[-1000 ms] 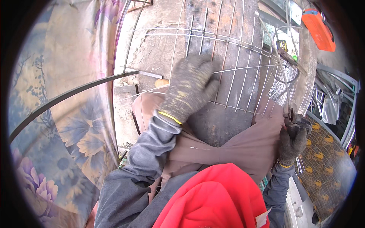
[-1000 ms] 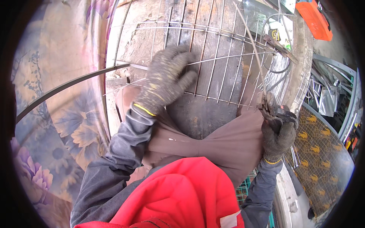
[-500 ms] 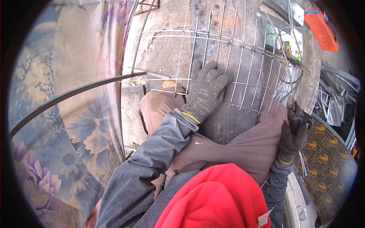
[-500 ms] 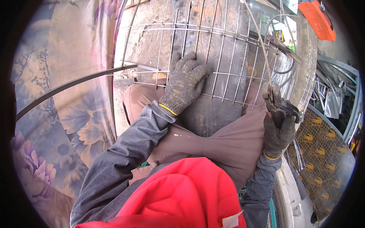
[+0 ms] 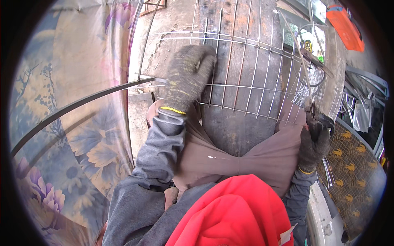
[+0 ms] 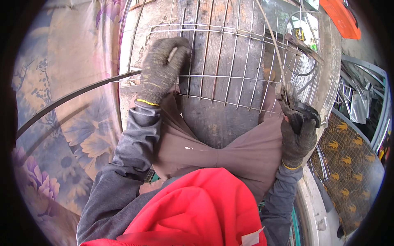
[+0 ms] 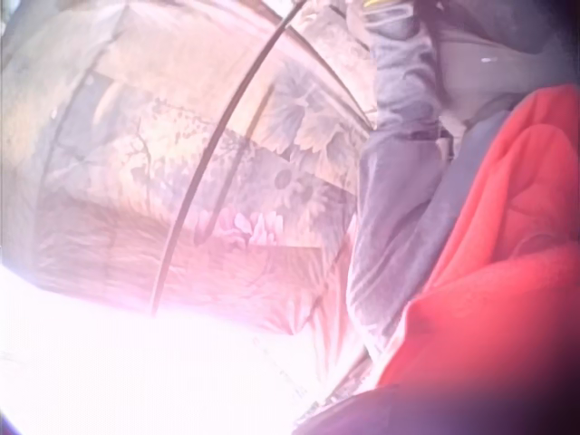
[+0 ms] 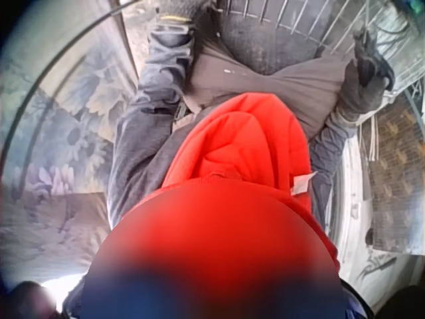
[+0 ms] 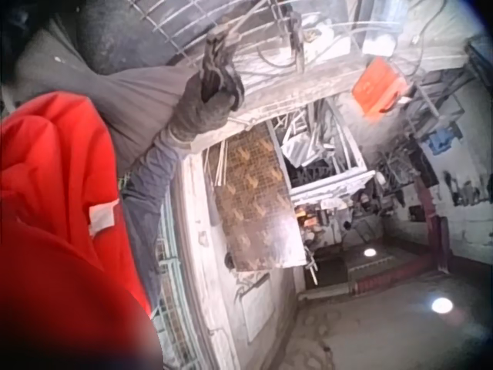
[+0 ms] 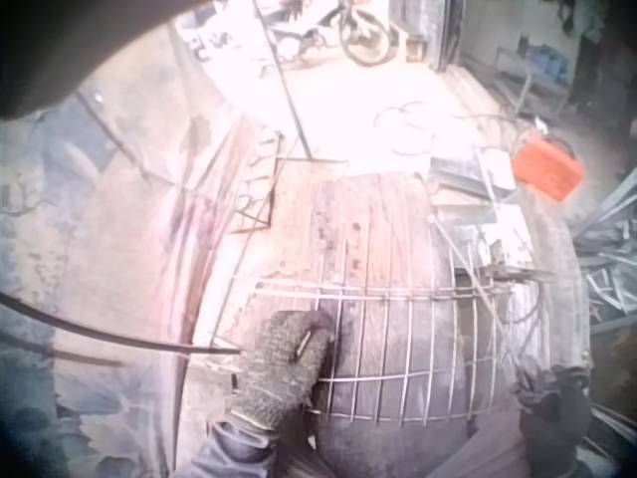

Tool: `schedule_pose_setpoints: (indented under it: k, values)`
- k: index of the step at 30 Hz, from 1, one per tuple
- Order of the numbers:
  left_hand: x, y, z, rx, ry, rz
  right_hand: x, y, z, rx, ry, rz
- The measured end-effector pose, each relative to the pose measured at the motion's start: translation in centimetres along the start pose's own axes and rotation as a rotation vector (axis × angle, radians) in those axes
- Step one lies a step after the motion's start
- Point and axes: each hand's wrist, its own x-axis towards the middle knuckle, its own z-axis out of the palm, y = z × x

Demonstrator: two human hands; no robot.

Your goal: Welding a metal mesh grate onto a frame structure using a handheld welding torch.

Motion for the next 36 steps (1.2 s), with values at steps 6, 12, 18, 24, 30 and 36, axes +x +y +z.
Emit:
schedule_pose_setpoints:
  k: [6,12,18,24,30,36]
  values:
    - [3.6,-9.2,-3.0,-0.155,0.051,-0.427,0.1,0.0,0.6,-0.005,0.022,0.003]
    - [2.5,-10.0,-1.0,-0.750,0.068,-1.008,0.9,-1.4,0.2,0.030,-0.076,0.124]
    - [2.5,-12.8,-0.1,-1.522,0.014,-0.670,1.3,-1.3,1.0,0.008,-0.056,0.054]
    - [2.8,-12.6,1.0,-1.646,0.023,-0.652,1.5,-1.4,1.1,0.010,-0.054,0.004]
    - [3.0,-12.5,1.2,-1.723,0.008,-0.619,1.5,-1.2,1.2,0.008,-0.033,-0.063]
    - [2.9,-13.1,1.7,-1.752,0.017,-0.624,1.2,-1.2,1.1,0.011,-0.072,-0.002]
